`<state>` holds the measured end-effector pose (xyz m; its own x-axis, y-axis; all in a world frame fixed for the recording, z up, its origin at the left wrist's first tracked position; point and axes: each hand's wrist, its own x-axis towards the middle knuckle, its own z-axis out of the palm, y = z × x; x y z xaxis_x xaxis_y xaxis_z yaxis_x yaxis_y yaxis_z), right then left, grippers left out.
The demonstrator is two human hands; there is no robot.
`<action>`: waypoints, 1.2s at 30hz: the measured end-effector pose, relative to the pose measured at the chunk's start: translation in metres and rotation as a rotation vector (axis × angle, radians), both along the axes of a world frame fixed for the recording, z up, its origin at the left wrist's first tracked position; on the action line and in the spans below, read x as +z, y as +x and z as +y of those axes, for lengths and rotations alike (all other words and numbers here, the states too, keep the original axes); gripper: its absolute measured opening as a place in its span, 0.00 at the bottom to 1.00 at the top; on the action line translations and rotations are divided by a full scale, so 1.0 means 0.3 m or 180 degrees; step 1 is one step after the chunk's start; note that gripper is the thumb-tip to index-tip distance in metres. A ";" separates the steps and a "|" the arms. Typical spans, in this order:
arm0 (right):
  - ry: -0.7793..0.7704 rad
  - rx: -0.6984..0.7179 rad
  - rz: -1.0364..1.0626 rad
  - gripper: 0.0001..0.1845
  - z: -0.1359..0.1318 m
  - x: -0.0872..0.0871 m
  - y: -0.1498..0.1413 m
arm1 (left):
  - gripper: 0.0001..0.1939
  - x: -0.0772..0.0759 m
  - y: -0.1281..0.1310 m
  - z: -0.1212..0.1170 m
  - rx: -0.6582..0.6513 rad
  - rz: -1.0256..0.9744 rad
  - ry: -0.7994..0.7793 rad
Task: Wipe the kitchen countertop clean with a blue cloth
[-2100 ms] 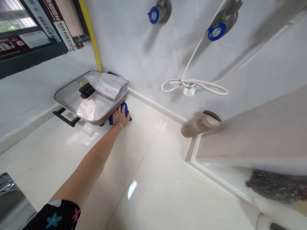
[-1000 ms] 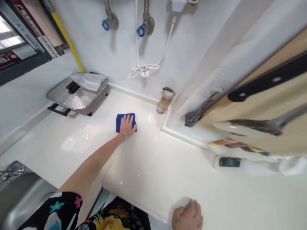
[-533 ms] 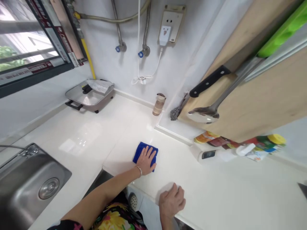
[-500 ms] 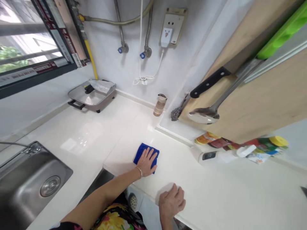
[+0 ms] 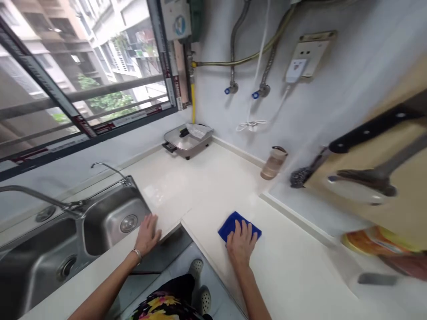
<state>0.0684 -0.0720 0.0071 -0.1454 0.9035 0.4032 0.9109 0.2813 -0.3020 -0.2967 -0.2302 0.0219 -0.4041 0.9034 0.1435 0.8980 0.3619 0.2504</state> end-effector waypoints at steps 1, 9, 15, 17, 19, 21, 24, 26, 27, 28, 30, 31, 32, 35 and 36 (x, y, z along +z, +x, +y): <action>-0.0022 -0.0002 -0.0094 0.28 0.024 -0.003 -0.016 | 0.32 -0.006 -0.030 -0.049 0.0229 0.0025 -0.0003; 0.0180 -0.0130 -0.0379 0.29 0.049 -0.046 -0.028 | 0.38 -0.071 0.000 -0.170 0.0677 0.0246 -0.0085; 0.0392 -0.0184 -0.0204 0.32 0.062 -0.055 -0.031 | 0.49 -0.061 0.020 -0.185 0.0589 0.0195 -0.0109; 0.0459 -0.0264 -0.0157 0.33 0.085 -0.065 -0.049 | 0.49 -0.063 0.024 -0.190 0.0565 0.0121 -0.0062; 0.0479 -0.0398 -0.0166 0.34 0.121 -0.072 -0.078 | 0.48 -0.067 0.030 -0.194 0.0541 0.0047 0.0023; 0.0434 -0.0574 -0.0215 0.34 0.163 -0.072 -0.121 | 0.47 -0.069 0.035 -0.196 0.0517 -0.0018 0.0144; 0.0228 -0.0781 -0.0317 0.32 0.227 -0.058 -0.208 | 0.46 -0.066 0.040 -0.200 0.0481 -0.0135 0.0288; 0.0038 -0.0812 -0.0391 0.32 0.260 -0.044 -0.278 | 0.46 -0.058 0.042 -0.202 0.0449 -0.0233 0.0328; -0.0040 -0.0784 -0.0427 0.31 0.273 -0.037 -0.316 | 0.46 -0.054 0.043 -0.203 0.0440 -0.0278 0.0336; -0.0093 -0.0727 -0.0463 0.31 0.283 -0.031 -0.357 | 0.45 -0.049 0.043 -0.203 0.0437 -0.0315 0.0342; -0.0118 -0.0567 -0.0528 0.31 0.291 -0.022 -0.444 | 0.45 -0.042 0.041 -0.205 0.0452 -0.0358 0.0346; -0.0103 -0.0479 -0.0557 0.31 0.289 -0.020 -0.489 | 0.45 -0.041 0.039 -0.206 0.0460 -0.0360 0.0345; -0.0080 -0.0392 -0.0587 0.32 0.282 -0.019 -0.534 | 0.44 -0.042 0.036 -0.208 0.0463 -0.0350 0.0346; -0.0032 -0.0140 -0.0692 0.32 0.235 -0.018 -0.649 | 0.39 -0.055 0.021 -0.216 0.0414 -0.0264 0.0368; -0.0037 -0.0034 -0.0743 0.32 0.215 -0.017 -0.677 | 0.37 -0.062 0.014 -0.218 0.0391 -0.0222 0.0384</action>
